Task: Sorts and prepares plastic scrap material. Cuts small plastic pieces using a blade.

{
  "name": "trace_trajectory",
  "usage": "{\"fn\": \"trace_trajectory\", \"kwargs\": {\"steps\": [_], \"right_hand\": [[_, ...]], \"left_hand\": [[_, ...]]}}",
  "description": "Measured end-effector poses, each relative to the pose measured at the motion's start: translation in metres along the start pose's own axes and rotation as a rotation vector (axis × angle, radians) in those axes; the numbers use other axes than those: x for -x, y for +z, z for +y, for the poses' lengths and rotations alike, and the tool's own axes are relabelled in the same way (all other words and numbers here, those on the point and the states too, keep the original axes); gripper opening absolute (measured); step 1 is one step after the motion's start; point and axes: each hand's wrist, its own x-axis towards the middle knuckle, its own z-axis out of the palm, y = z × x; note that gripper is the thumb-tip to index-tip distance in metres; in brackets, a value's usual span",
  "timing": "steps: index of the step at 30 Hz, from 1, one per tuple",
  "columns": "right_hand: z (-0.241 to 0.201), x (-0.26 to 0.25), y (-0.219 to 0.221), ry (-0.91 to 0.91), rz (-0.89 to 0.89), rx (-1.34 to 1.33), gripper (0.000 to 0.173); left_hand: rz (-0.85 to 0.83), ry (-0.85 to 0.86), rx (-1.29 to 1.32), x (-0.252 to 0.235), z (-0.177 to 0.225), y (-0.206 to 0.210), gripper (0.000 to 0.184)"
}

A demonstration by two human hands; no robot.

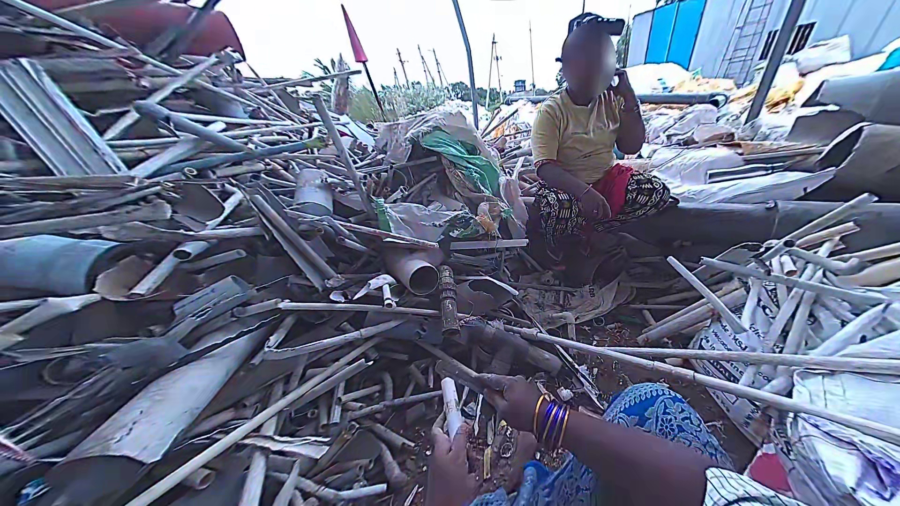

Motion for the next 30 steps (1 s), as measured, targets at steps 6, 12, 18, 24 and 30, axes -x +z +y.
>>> {"fn": "trace_trajectory", "kwargs": {"steps": [6, 12, 18, 24, 30], "right_hand": [[0.036, -0.011, 0.007, 0.128, 0.052, -0.236, 0.048], [0.040, -0.031, 0.006, 0.106, 0.142, -0.294, 0.045], [0.043, -0.034, 0.022, 0.041, 0.195, -0.139, 0.044], [0.053, -0.044, 0.022, -0.002, 0.239, -0.063, 0.044], [0.048, -0.035, 0.032, -0.002, 0.170, 0.020, 0.046]], "left_hand": [[-0.049, -0.135, 0.248, -0.017, -0.017, 0.032, 0.034], [-0.132, -0.084, 0.252, -0.022, -0.012, 0.046, 0.044], [-0.082, -0.015, 0.112, -0.037, -0.018, 0.054, 0.044], [-0.083, 0.030, -0.013, -0.043, -0.021, 0.055, 0.039], [-0.086, 0.042, -0.377, -0.043, -0.016, 0.046, 0.045]]}}
